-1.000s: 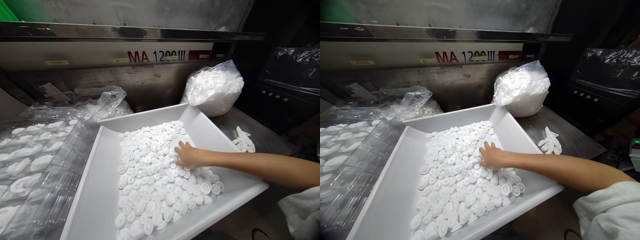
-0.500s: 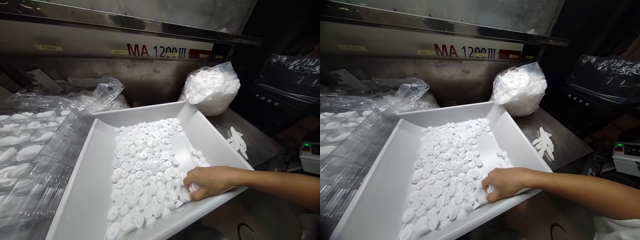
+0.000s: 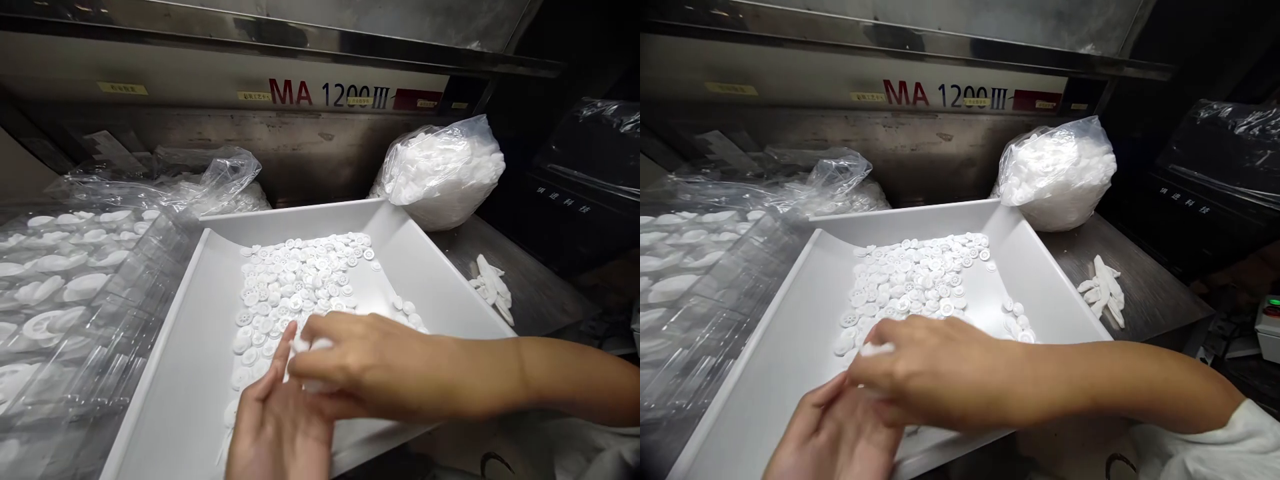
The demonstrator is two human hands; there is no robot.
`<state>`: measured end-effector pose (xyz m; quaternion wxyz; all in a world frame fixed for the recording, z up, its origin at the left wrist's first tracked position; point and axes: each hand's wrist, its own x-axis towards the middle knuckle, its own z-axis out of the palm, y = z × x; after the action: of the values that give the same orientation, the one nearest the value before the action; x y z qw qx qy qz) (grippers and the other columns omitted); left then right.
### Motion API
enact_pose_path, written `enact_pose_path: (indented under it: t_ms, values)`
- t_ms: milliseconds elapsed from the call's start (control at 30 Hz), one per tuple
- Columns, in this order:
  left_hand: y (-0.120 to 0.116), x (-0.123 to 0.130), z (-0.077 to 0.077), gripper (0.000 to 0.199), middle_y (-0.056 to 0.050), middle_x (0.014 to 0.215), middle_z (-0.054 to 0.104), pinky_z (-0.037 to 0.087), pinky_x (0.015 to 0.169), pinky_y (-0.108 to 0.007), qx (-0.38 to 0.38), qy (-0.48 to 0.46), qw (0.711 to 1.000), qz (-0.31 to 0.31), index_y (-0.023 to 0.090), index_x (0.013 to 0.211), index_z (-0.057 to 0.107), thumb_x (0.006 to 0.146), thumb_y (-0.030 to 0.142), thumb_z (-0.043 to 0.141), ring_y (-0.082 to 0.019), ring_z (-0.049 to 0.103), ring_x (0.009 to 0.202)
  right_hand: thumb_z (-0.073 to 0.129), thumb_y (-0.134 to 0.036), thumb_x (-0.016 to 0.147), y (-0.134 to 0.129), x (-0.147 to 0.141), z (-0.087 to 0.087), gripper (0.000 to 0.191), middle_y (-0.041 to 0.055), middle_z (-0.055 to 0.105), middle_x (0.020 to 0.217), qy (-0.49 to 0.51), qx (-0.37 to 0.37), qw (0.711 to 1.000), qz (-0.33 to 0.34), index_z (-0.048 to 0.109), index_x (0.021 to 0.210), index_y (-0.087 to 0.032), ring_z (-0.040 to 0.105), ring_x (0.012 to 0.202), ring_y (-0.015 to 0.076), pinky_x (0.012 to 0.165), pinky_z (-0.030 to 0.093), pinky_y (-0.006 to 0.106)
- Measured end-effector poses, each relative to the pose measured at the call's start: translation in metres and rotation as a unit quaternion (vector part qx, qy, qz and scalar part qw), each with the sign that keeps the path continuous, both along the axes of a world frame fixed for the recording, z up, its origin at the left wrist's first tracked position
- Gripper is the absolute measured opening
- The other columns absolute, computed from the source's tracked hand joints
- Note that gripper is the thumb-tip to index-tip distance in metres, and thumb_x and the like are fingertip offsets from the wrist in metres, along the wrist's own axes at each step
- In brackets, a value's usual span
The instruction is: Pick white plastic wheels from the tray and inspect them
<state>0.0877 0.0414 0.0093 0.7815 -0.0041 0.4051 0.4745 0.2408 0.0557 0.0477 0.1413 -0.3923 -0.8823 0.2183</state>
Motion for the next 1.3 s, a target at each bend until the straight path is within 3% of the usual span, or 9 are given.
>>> enact_pose_path:
  t_ms: [100, 200, 333, 500, 700, 833, 1000, 1133, 1300]
  values:
    - [0.007, 0.02, 0.006, 0.044, -0.009, 0.101, 0.072, 0.059, 0.074, -0.031, -0.035, 0.025, 0.999, 0.03, 0.021, 0.136, 0.05, 0.095, 0.02, 0.033, -0.02, 0.072, 0.087, 0.046, -0.029, 0.097, 0.001, -0.013, -0.01, 0.026, 0.0119, 0.056, 0.11, -0.046, 0.098, 0.993, 0.041, 0.057, 0.117, -0.017, 0.051, 0.095, 0.0235, 0.079, 0.048, 0.036]
    - [0.011, 0.023, 0.009, 0.044, -0.008, 0.099, 0.072, 0.059, 0.072, -0.03, -0.05, 0.029, 0.998, 0.036, 0.021, 0.134, 0.052, 0.096, 0.018, 0.031, -0.019, 0.072, 0.083, 0.055, -0.043, 0.094, 0.004, -0.004, -0.015, 0.042, 0.0115, 0.052, 0.122, 0.016, 0.044, 0.998, 0.039, 0.052, 0.126, -0.016, 0.048, 0.109, 0.0223, 0.095, 0.044, 0.033]
    - [0.013, 0.021, 0.009, 0.04, -0.007, 0.101, 0.073, 0.057, 0.082, -0.035, -0.059, 0.014, 0.998, 0.022, 0.022, 0.129, 0.057, 0.091, 0.022, 0.046, -0.023, 0.071, 0.093, 0.058, -0.042, 0.093, 0.007, 0.013, -0.008, 0.046, 0.0101, 0.05, 0.131, 0.044, -0.029, 0.998, 0.019, 0.051, 0.13, -0.017, 0.043, 0.12, 0.0208, 0.103, 0.04, 0.032]
    - [0.012, 0.016, 0.005, 0.039, -0.007, 0.093, 0.073, 0.055, 0.088, -0.039, -0.061, -0.005, 0.998, 0.01, 0.018, 0.123, 0.063, 0.088, 0.021, 0.047, -0.027, 0.069, 0.101, 0.061, -0.043, 0.09, 0.006, 0.016, -0.001, 0.046, 0.0099, 0.05, 0.131, 0.071, -0.082, 0.994, 0.0, 0.052, 0.129, -0.02, 0.042, 0.123, 0.0207, 0.103, 0.042, 0.033]
    - [0.011, 0.01, -0.004, 0.034, -0.009, 0.101, 0.073, 0.057, 0.086, -0.038, -0.071, 0.004, 0.997, -0.032, 0.017, 0.116, 0.067, 0.086, 0.02, 0.049, -0.026, 0.07, 0.097, 0.066, -0.043, 0.086, 0.008, 0.018, 0.0, 0.058, 0.0107, 0.038, 0.143, 0.098, -0.143, 0.984, -0.031, 0.044, 0.138, -0.028, 0.028, 0.137, 0.0256, 0.098, 0.049, 0.036]
    - [0.011, 0.013, -0.002, 0.036, -0.008, 0.102, 0.074, 0.058, 0.086, -0.037, -0.063, -0.02, 0.998, 0.007, 0.019, 0.118, 0.067, 0.085, 0.02, 0.052, -0.026, 0.071, 0.096, 0.059, -0.036, 0.092, 0.009, 0.02, 0.0, 0.049, 0.0081, 0.039, 0.142, 0.076, -0.109, 0.988, -0.076, 0.043, 0.137, -0.025, 0.03, 0.134, 0.0221, 0.104, 0.044, 0.035]
    - [0.01, 0.018, 0.012, 0.043, -0.008, 0.111, 0.073, 0.053, 0.095, -0.038, -0.041, 0.021, 0.998, 0.032, 0.023, 0.125, 0.063, 0.085, 0.014, 0.048, -0.023, 0.069, 0.102, 0.058, -0.027, 0.092, 0.01, 0.021, -0.002, 0.039, 0.0036, 0.048, 0.13, 0.082, -0.119, 0.983, -0.112, 0.044, 0.128, -0.025, 0.043, 0.12, 0.0168, 0.102, 0.044, 0.031]
    - [0.01, 0.02, 0.021, 0.045, -0.009, 0.102, 0.075, 0.047, 0.102, -0.04, -0.051, -0.009, 0.999, 0.013, 0.021, 0.131, 0.057, 0.089, 0.015, 0.042, -0.024, 0.064, 0.113, 0.059, -0.03, 0.093, 0.011, 0.019, -0.003, 0.029, 0.0035, 0.047, 0.128, 0.095, -0.14, 0.979, -0.114, 0.051, 0.12, -0.028, 0.049, 0.114, 0.0169, 0.088, 0.051, 0.027]
    - [0.009, 0.018, 0.011, 0.046, -0.01, 0.111, 0.072, 0.044, 0.105, -0.046, -0.058, -0.07, 0.995, -0.031, 0.019, 0.135, 0.054, 0.09, 0.018, 0.046, -0.028, 0.061, 0.118, 0.054, -0.03, 0.097, 0.016, 0.015, -0.009, 0.015, 0.005, 0.054, 0.122, 0.118, -0.085, 0.983, -0.111, 0.06, 0.11, -0.024, 0.048, 0.114, 0.0187, 0.09, 0.048, 0.031]
